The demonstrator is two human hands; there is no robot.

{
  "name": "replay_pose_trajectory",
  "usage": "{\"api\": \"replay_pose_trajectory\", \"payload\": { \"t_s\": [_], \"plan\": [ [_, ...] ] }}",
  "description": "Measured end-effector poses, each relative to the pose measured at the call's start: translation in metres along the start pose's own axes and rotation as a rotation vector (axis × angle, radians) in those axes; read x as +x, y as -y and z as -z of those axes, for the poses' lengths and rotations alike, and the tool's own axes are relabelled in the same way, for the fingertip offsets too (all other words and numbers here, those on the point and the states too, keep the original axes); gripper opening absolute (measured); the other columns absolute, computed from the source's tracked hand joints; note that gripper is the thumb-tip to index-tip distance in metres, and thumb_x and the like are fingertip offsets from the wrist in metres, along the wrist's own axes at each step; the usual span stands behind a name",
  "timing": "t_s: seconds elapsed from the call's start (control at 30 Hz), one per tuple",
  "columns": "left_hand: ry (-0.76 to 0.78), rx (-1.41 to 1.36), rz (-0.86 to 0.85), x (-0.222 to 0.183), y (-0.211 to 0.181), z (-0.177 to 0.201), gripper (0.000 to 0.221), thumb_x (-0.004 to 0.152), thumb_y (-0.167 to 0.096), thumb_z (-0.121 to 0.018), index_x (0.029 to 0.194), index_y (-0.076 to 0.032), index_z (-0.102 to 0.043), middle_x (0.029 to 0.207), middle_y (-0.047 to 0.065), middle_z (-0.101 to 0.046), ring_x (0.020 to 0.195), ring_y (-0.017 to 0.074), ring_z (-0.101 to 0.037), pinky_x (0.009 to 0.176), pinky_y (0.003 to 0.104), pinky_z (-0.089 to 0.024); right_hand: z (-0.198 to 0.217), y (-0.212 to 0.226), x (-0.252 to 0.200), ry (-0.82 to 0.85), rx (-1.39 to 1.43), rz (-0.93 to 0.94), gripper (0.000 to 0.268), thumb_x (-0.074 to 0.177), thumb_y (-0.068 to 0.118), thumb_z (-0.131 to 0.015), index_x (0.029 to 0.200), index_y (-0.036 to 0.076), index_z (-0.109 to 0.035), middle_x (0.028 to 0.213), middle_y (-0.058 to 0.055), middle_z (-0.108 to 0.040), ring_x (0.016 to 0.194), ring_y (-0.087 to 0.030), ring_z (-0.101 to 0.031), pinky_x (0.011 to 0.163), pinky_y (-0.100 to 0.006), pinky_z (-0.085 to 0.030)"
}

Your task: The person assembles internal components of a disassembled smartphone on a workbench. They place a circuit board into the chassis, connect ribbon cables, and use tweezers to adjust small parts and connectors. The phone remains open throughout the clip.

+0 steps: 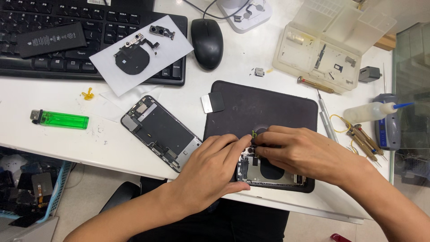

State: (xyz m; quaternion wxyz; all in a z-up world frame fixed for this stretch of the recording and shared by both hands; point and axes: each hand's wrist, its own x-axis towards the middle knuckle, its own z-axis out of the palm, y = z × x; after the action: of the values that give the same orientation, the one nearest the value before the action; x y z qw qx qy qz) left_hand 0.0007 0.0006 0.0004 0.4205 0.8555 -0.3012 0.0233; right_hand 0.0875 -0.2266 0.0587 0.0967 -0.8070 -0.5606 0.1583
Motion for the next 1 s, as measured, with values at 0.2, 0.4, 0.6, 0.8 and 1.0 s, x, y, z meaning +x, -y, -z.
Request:
{"api": "replay_pose_trajectory", "payload": {
  "t_s": [0.2,0.4,0.6,0.8,1.0],
  "plan": [
    [-0.022,-0.007,-0.020,0.000,0.001,-0.001,0.090,0.072,-0.034,-0.089,0.136,0.015,-0.049,0.121,0.028,-0.061,0.113,0.0390,-0.061,0.097,0.044,-0.050,-0.009,-0.002,-0.006,-0.056,-0.072,0.052,0.037,0.071,0.010,-0.075,0.105,-0.004,-0.075,0.110,-0.013,-0.069,0.100,-0.027,-0.068,0.072,-0.035,-0.060],
    [0.027,0.011,-0.031,0.000,0.003,0.001,0.089,0.072,-0.032,-0.088,0.140,0.012,-0.050,0.121,0.023,-0.061,0.114,0.0360,-0.060,0.098,0.045,-0.048,-0.026,-0.013,-0.026,-0.335,0.349,-0.209,0.025,0.080,0.002,-0.075,0.104,0.005,-0.078,0.112,-0.008,-0.076,0.095,-0.020,-0.076,0.077,-0.030,-0.064],
    [0.116,0.228,-0.213,0.010,0.004,0.001,0.073,0.074,-0.039,-0.085,0.127,0.005,-0.060,0.125,0.021,-0.059,0.120,0.0359,-0.053,0.101,0.047,-0.044,-0.050,-0.003,-0.067,-0.594,0.232,-0.375,0.026,0.082,-0.001,-0.073,0.107,0.004,-0.076,0.108,-0.008,-0.076,0.097,-0.020,-0.076,0.077,-0.031,-0.065],
    [0.187,0.350,-0.262,0.020,0.005,0.003,0.073,0.077,-0.048,-0.080,0.122,0.006,-0.061,0.125,0.022,-0.061,0.118,0.0363,-0.056,0.101,0.047,-0.046,-0.062,0.002,-0.091,-0.570,0.055,-0.302,0.036,0.072,0.001,-0.077,0.108,0.000,-0.072,0.110,-0.014,-0.072,0.101,-0.029,-0.072,0.082,-0.037,-0.060],
    [0.295,0.360,-0.281,0.031,0.007,0.007,0.072,0.079,-0.054,-0.078,0.122,0.003,-0.063,0.120,0.021,-0.063,0.113,0.0353,-0.059,0.096,0.045,-0.049,-0.065,-0.001,-0.096,-0.601,0.089,-0.330,0.035,0.072,0.000,-0.078,0.107,0.000,-0.073,0.108,-0.014,-0.072,0.098,-0.028,-0.072,0.080,-0.036,-0.060]
  ]
}}
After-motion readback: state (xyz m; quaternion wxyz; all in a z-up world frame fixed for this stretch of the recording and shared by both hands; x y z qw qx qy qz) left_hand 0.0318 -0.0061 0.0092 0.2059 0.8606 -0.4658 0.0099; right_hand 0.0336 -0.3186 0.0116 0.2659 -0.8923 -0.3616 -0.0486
